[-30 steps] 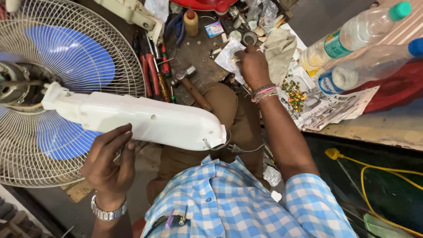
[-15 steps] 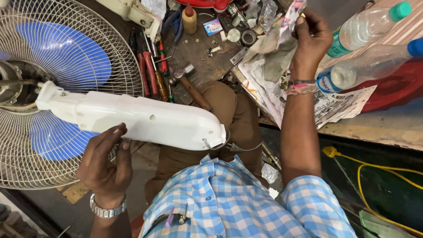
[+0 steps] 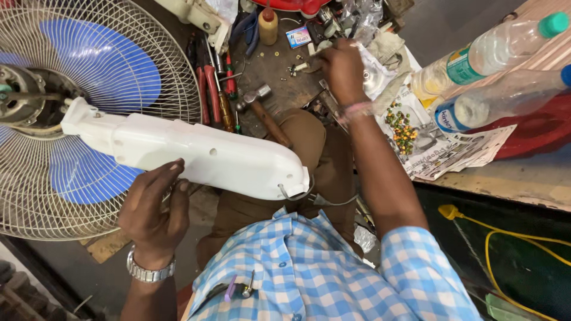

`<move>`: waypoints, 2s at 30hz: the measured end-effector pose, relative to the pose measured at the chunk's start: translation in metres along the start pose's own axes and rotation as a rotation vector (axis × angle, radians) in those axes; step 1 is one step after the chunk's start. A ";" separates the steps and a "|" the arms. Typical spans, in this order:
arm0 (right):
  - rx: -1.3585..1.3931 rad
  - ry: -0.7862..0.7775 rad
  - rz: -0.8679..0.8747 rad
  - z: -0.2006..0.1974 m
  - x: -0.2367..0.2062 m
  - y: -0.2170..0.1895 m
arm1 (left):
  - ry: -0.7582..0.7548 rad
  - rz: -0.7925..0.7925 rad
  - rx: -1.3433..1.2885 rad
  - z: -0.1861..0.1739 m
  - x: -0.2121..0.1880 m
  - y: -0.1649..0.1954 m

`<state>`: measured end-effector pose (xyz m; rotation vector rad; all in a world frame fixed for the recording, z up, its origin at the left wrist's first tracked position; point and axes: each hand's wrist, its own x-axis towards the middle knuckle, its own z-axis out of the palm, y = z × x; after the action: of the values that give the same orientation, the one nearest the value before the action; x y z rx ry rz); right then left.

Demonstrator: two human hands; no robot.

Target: The person repairs a ceiling fan by wiping the motor housing with a cloth, then using a screwdriver and pliers to adjust and secure internal components. The person handles the fan's motor, blades, and cage while working at a cluttered bench.

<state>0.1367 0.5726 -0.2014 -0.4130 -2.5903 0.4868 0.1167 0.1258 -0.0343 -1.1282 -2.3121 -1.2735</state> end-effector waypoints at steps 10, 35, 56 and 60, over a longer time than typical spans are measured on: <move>-0.098 -0.123 -0.080 0.052 0.038 0.004 | -0.020 -0.014 0.024 -0.007 0.007 -0.002; 1.480 -0.239 0.618 0.053 0.059 0.001 | 0.038 -0.006 0.101 -0.013 0.012 -0.035; 1.304 -0.652 0.045 0.029 0.087 -0.401 | 0.300 -0.061 0.495 -0.123 0.046 -0.181; 1.302 -0.596 -0.012 0.062 0.097 -0.432 | 0.232 -0.078 0.500 -0.128 0.062 -0.191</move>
<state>-0.0623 0.2061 -0.0394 0.2505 -2.0946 2.3008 -0.0821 -0.0059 -0.0399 -0.6897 -2.3230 -0.7310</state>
